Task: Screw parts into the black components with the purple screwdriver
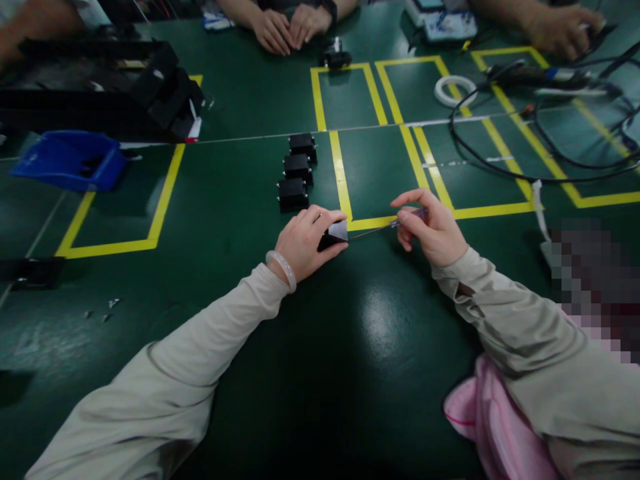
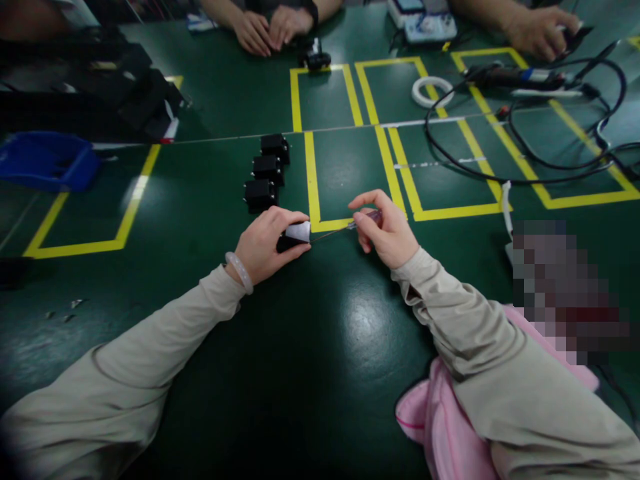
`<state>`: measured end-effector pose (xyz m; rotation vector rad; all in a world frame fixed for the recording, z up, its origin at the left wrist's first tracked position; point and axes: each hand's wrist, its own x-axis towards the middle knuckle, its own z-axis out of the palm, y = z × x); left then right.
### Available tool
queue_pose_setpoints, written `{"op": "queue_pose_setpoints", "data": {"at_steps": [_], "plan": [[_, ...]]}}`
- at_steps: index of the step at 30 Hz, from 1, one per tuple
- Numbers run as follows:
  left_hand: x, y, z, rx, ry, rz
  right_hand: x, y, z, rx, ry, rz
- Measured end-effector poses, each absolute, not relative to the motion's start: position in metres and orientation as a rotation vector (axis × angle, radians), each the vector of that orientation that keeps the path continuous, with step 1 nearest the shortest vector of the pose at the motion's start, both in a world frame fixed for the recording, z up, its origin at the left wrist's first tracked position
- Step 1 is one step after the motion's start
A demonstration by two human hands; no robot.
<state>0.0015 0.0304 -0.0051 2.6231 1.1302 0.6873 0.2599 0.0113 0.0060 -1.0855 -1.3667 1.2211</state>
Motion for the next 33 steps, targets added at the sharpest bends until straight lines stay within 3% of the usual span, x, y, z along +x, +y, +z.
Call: {"op": "queue_pose_setpoints", "data": {"at_steps": [33], "plan": [[0.0013,0.0305,-0.0063,2.624,1.124,0.697,0.2608,0.0123,0.0056,-1.07,-1.351,1.252]]}}
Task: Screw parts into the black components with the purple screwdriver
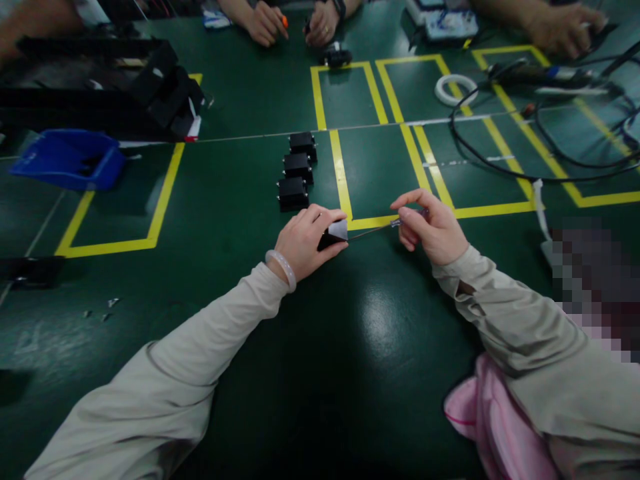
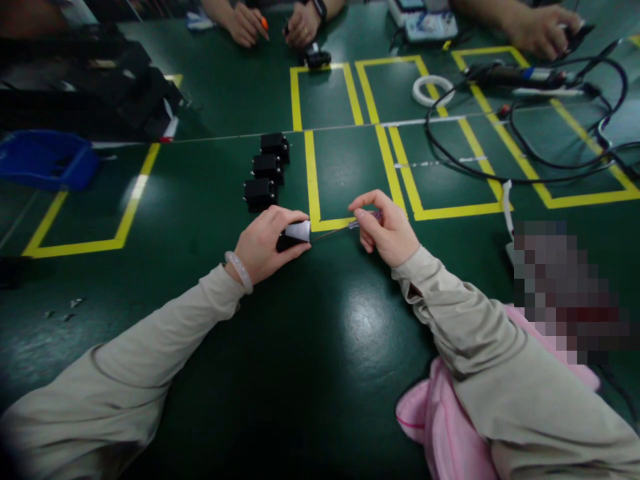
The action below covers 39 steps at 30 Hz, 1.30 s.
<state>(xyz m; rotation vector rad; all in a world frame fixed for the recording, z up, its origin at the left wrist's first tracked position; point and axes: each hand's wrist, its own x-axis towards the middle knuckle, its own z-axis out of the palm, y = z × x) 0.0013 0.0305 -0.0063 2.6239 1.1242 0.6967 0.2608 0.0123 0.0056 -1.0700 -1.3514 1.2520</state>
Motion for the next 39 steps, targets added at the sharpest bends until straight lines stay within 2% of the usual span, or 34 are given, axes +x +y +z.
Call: {"op": "queue_pose_setpoints", "data": {"at_steps": [39], "plan": [[0.0014,0.0305,-0.0058,2.618,1.122,0.691,0.2606,0.011,0.007,-1.131,-1.372,1.202]]}}
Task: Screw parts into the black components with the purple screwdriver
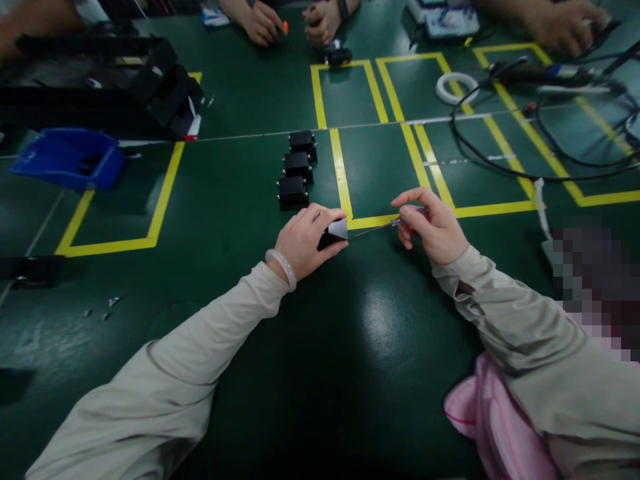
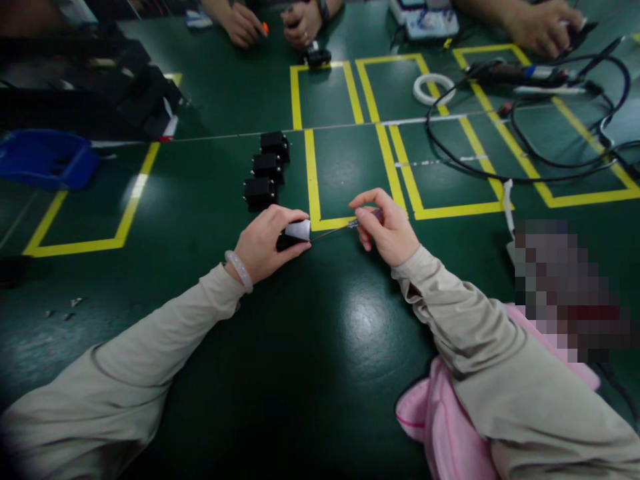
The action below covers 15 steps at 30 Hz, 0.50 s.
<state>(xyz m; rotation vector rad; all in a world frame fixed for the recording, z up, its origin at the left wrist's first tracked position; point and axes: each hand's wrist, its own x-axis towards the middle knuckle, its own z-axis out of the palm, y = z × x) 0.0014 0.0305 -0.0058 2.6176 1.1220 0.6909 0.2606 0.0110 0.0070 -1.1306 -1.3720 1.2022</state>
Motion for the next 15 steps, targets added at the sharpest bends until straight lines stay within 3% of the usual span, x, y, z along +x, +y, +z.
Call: {"op": "queue_pose_setpoints", "data": {"at_steps": [15], "plan": [[0.0013,0.0303,-0.0053,2.608,1.128,0.679,0.2618,0.0123,0.0051,-1.104,-1.379,1.234]]}}
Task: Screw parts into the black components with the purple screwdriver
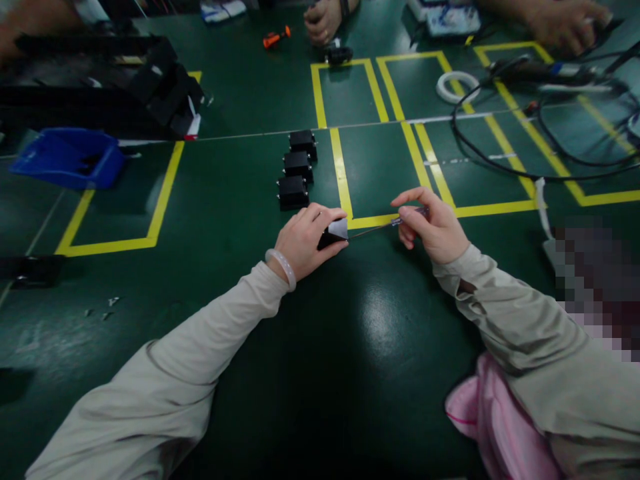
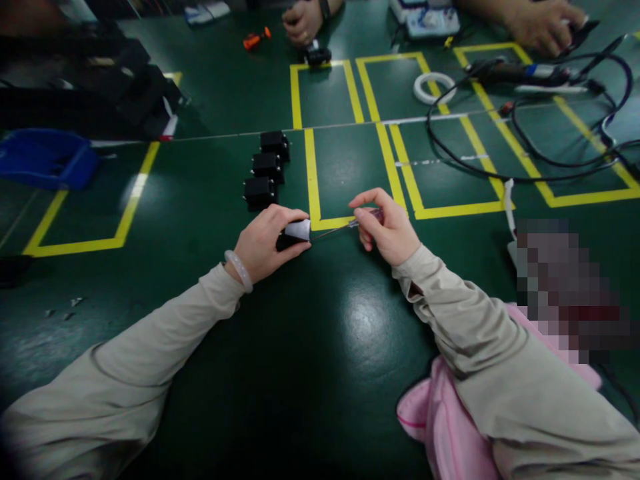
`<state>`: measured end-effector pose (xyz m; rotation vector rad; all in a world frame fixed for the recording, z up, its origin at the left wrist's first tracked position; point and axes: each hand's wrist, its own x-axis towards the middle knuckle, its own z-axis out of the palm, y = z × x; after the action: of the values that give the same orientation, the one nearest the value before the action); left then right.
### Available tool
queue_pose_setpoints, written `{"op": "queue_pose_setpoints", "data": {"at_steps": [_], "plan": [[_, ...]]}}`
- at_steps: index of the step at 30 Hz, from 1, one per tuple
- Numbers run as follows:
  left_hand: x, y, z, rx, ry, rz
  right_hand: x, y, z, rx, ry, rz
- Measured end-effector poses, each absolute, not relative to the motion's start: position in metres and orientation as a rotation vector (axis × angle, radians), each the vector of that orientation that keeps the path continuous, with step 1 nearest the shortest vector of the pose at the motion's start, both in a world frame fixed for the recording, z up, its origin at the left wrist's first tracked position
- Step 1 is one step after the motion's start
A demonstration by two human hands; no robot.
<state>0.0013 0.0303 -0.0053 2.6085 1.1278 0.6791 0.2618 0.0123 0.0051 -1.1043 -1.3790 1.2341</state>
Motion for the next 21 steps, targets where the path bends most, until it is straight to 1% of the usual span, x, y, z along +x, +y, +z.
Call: {"op": "queue_pose_setpoints", "data": {"at_steps": [21], "plan": [[0.0009,0.0309,-0.0062,2.613,1.126,0.685,0.2628,0.0128,0.0044,-1.106,-1.383,1.233]]}}
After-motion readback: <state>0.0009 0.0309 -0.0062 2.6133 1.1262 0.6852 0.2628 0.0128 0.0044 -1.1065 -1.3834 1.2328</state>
